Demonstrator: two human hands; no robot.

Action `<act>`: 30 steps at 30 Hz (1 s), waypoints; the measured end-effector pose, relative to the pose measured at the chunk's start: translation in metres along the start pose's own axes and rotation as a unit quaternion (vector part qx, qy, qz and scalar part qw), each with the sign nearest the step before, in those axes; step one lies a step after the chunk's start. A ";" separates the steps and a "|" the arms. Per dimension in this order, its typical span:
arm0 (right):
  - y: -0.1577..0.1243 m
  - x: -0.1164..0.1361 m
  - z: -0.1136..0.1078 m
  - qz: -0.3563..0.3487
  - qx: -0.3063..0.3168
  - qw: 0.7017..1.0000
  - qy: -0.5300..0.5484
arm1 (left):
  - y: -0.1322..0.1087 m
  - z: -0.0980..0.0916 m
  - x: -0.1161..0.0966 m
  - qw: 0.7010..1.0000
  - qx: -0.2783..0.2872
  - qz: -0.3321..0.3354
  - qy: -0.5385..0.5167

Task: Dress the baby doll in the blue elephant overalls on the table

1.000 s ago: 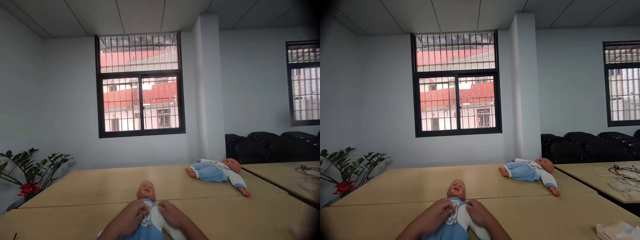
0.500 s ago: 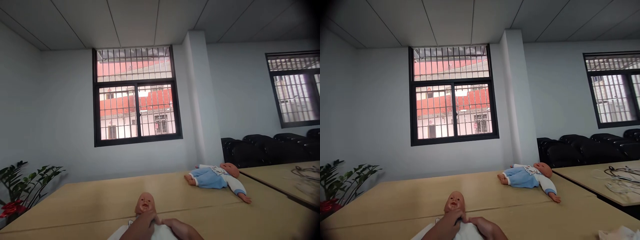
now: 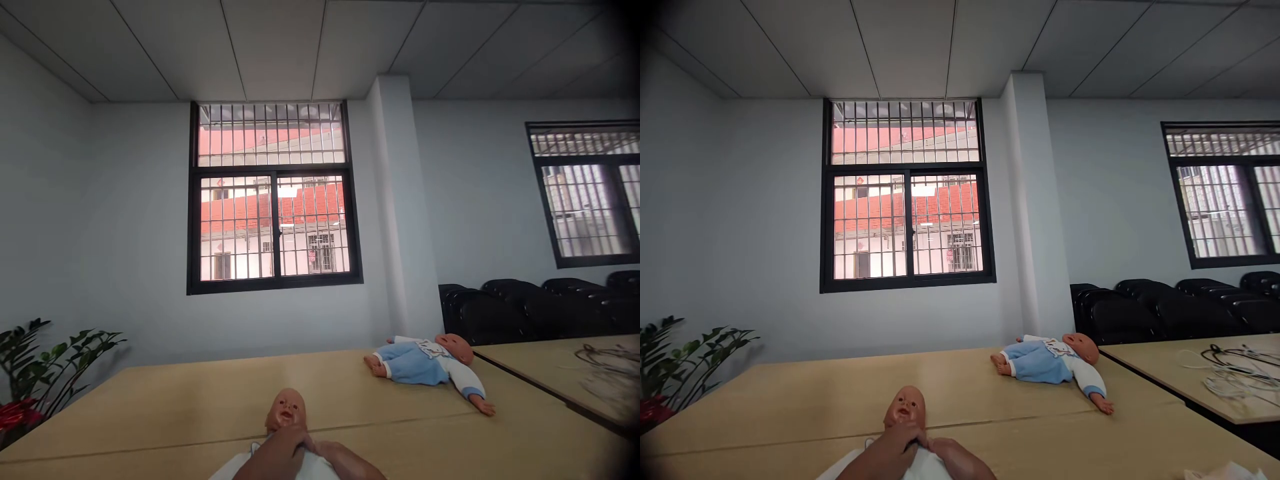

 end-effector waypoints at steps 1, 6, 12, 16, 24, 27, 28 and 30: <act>0.001 -0.005 0.000 0.012 0.005 1.000 0.012 | 0.000 0.000 0.000 1.000 -0.003 0.002 0.000; 0.008 -0.026 -0.004 0.020 0.002 0.998 0.054 | -0.001 -0.005 -0.001 1.000 -0.024 0.008 0.000; 0.018 -0.025 0.004 -0.029 0.002 0.997 0.066 | 0.006 -0.003 -0.005 0.997 -0.071 0.003 0.007; 0.013 -0.018 0.008 -0.029 0.024 0.998 0.055 | 0.007 -0.009 -0.011 0.996 -0.084 0.004 -0.016; -0.020 0.008 -0.013 -0.047 -0.047 0.998 0.010 | 0.016 -0.010 -0.016 0.991 0.122 0.054 0.032; -0.011 0.004 -0.004 -0.042 -0.032 0.997 0.053 | 0.030 -0.010 -0.013 0.984 0.164 0.062 0.034; -0.006 0.001 -0.001 -0.040 -0.027 0.996 0.069 | 0.035 -0.011 -0.012 0.982 0.174 0.063 0.035; 0.003 -0.007 0.003 -0.035 -0.026 0.995 0.095 | 0.043 -0.011 -0.010 0.981 0.180 0.064 0.036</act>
Point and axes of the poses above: each hand's wrist, its own y-axis towards the middle knuckle, its own z-axis out of the palm, x = y × z, the point moved 6 cm from there along y, towards the middle knuckle, and after that the axes turned 13 degrees about -x, right-handed, at the moved point
